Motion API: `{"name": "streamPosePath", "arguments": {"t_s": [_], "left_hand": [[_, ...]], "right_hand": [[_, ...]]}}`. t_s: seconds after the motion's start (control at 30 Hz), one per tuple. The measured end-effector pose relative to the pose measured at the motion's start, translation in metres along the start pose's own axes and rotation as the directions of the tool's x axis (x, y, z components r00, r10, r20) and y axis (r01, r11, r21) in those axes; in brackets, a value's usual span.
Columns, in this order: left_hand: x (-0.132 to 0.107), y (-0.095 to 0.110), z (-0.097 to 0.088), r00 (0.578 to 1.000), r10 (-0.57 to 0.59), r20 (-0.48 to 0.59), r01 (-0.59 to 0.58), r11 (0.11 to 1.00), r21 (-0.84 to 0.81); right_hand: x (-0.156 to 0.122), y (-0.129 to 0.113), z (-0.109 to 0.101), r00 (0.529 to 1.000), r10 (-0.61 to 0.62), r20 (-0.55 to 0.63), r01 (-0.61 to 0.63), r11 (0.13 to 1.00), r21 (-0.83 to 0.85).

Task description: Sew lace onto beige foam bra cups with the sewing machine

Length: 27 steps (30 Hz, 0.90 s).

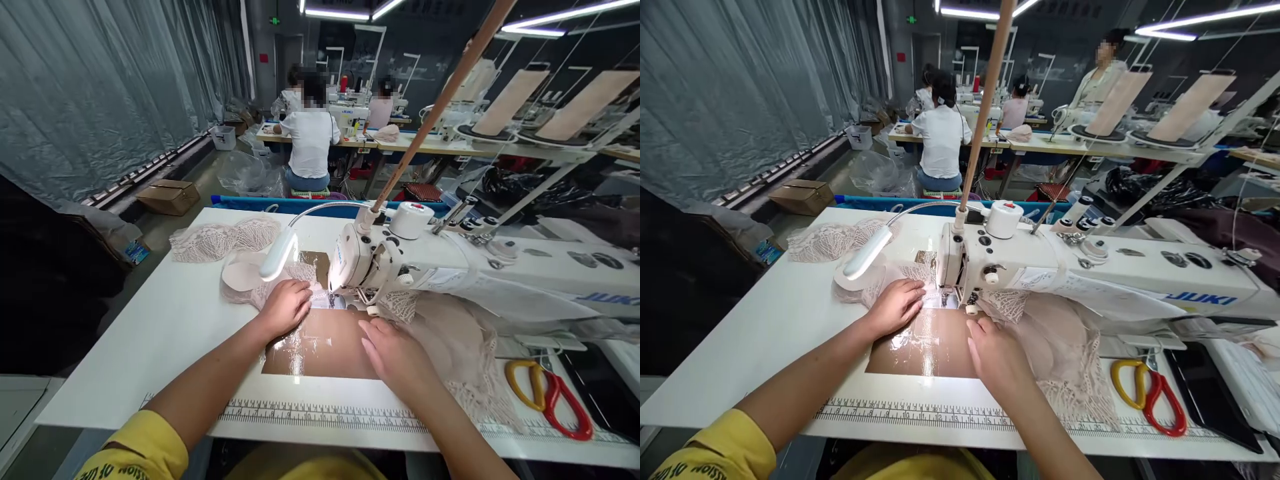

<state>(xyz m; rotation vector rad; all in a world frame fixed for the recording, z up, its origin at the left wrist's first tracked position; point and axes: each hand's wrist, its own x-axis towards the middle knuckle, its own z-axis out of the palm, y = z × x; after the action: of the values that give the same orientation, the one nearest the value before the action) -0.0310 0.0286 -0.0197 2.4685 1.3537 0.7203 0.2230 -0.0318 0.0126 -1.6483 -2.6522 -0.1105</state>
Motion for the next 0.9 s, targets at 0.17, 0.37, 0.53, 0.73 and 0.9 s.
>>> {"name": "streamPosePath", "arguments": {"t_s": [0.17, 0.37, 0.53, 0.73, 0.9], "left_hand": [[-0.009, 0.009, -0.02, 0.994, 0.038, 0.101, -0.028, 0.995, -0.095], [-0.035, 0.057, -0.036, 0.889, 0.306, 0.341, -0.15, 0.898, -0.414], [-0.041, 0.067, -0.05, 0.897, 0.231, 0.377, -0.054, 0.903, -0.425], [-0.027, 0.028, -0.053, 0.937, -0.281, 0.209, 0.335, 0.891, -0.305], [-0.02, 0.007, -0.043, 0.857, -0.389, 0.339, 0.509, 0.745, -0.431]], "right_hand": [[-0.013, 0.006, 0.009, 0.987, 0.063, 0.148, -0.05, 0.995, -0.092], [-0.006, 0.008, 0.022, 0.991, 0.086, 0.103, -0.073, 0.99, -0.119], [-0.002, 0.013, 0.029, 0.992, 0.117, -0.037, -0.119, 0.992, -0.049], [-0.009, 0.024, 0.022, 0.98, 0.065, -0.187, -0.04, 0.991, 0.131], [-0.018, 0.022, 0.012, 0.916, -0.044, -0.398, 0.159, 0.952, 0.261]]}}
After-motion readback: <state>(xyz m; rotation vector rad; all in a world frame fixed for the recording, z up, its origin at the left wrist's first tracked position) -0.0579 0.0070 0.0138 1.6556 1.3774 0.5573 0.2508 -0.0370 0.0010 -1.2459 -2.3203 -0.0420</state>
